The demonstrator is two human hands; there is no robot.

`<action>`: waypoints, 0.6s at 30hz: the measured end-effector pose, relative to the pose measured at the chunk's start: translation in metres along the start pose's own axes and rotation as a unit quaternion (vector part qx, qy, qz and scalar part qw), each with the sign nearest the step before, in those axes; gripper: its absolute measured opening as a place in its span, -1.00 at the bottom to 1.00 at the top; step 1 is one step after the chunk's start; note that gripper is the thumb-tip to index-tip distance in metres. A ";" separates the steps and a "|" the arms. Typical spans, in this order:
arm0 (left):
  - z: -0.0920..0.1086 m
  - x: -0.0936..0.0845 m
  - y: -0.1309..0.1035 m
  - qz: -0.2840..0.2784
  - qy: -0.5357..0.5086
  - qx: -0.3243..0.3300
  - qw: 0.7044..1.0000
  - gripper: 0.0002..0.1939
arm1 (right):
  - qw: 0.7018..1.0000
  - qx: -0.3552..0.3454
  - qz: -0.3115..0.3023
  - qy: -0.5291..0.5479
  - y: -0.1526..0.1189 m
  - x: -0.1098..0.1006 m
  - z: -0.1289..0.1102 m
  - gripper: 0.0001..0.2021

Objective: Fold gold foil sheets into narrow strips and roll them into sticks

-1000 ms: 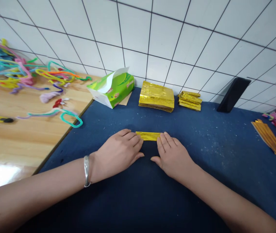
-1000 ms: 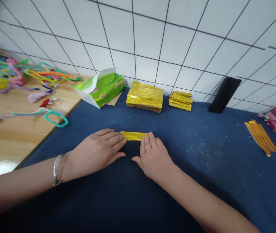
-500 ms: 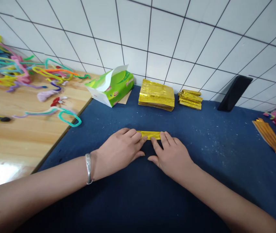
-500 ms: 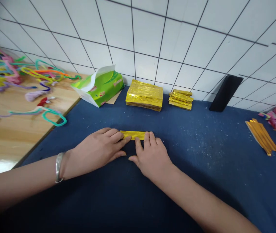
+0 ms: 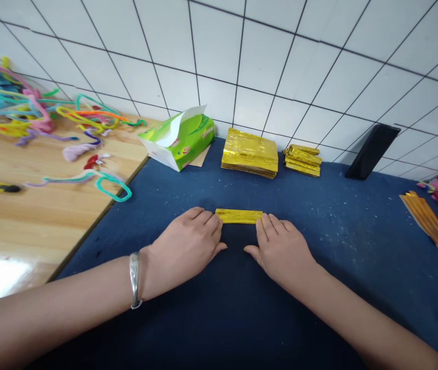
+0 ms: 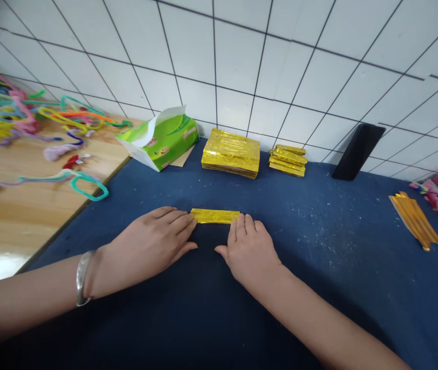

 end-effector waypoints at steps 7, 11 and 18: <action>0.000 0.007 -0.001 0.024 0.014 -0.004 1.000 -0.56 | 1.000 -0.020 0.011 0.007 0.000 0.002 -0.001 -0.45; -0.002 0.013 0.001 0.030 -0.007 -0.013 0.999 -0.52 | 0.999 -0.010 0.012 0.037 0.002 0.006 0.003 -0.44; -0.017 0.023 0.010 0.046 -0.100 -0.022 0.994 -0.54 | 0.993 -0.022 0.026 0.117 0.008 0.010 0.010 -0.50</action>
Point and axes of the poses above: each hand's wrist, its own y-axis towards the middle knuckle, its own x-axis out of the palm, z = x × y, the point moved 8 cm from there along y, towards the middle knuckle, and after that the axes turned 2 degrees about y, right-handed, at the moved point
